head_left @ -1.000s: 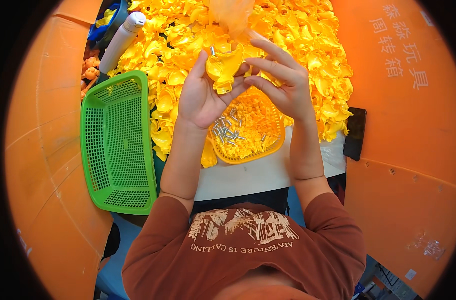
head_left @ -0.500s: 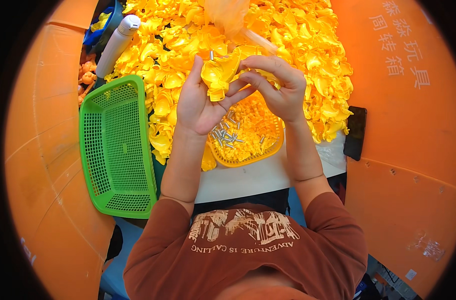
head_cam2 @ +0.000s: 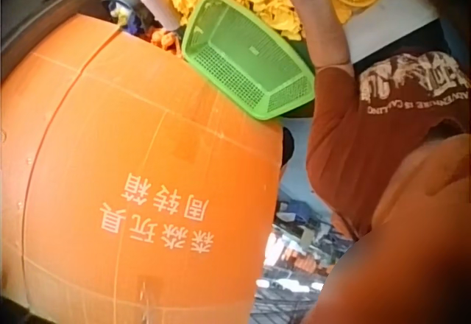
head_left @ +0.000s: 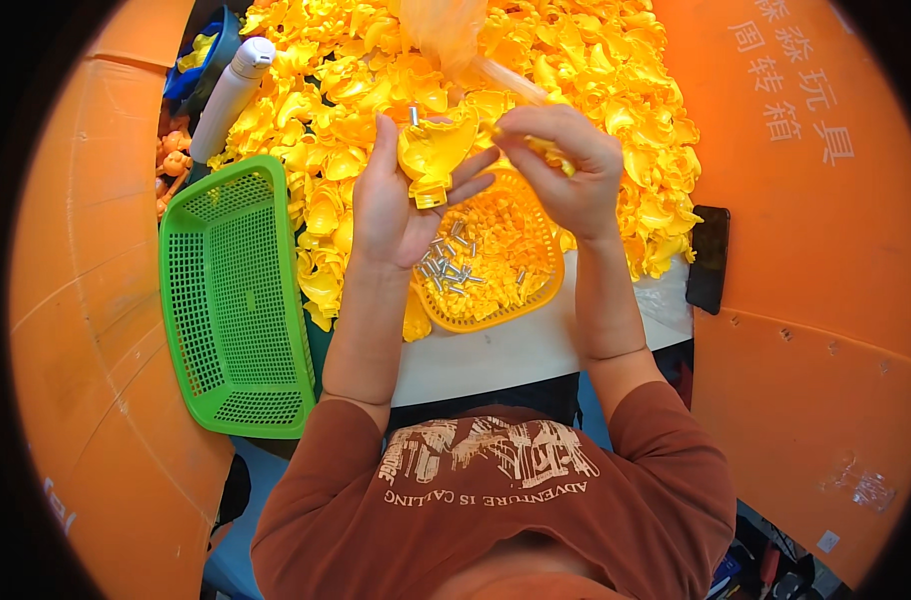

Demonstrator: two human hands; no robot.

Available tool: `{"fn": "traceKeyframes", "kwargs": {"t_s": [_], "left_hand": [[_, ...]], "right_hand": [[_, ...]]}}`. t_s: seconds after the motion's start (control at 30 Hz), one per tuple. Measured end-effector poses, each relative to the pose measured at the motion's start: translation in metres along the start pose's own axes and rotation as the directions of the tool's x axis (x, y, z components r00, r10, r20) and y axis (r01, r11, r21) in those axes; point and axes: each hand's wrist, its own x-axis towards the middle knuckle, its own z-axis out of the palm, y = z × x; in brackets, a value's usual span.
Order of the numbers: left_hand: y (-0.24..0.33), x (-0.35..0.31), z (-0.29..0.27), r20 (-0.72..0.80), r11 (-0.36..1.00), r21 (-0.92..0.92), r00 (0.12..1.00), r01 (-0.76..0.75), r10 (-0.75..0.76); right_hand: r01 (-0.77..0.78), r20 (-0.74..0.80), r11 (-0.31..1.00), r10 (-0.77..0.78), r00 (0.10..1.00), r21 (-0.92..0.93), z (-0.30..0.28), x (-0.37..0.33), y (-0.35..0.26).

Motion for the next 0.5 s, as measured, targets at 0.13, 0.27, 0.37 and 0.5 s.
{"fn": "traceKeyframes", "kwargs": {"t_s": [0.13, 0.27, 0.37, 0.5], "left_hand": [[0.000, -0.001, -0.007, -0.097, 0.899, 0.405, 0.971, -0.163, 0.220], [-0.005, -0.004, 0.003, -0.063, 0.837, 0.513, 0.965, -0.189, 0.256], [-0.007, -0.006, 0.005, -0.071, 0.815, 0.555, 0.967, -0.165, 0.244], [-0.012, -0.006, 0.005, -0.012, 0.797, 0.567, 0.965, -0.210, 0.262]], "right_hand": [[0.166, -0.090, 0.966, -0.187, 0.978, -0.200, -0.004, 0.001, -0.005], [0.213, -0.015, 0.922, -0.230, 0.973, -0.324, 0.009, 0.001, -0.013], [0.256, 0.020, 0.886, -0.270, 0.963, -0.387, 0.011, 0.000, -0.013], [0.238, 0.044, 0.875, -0.243, 0.969, -0.422, 0.009, -0.002, -0.014]]}}
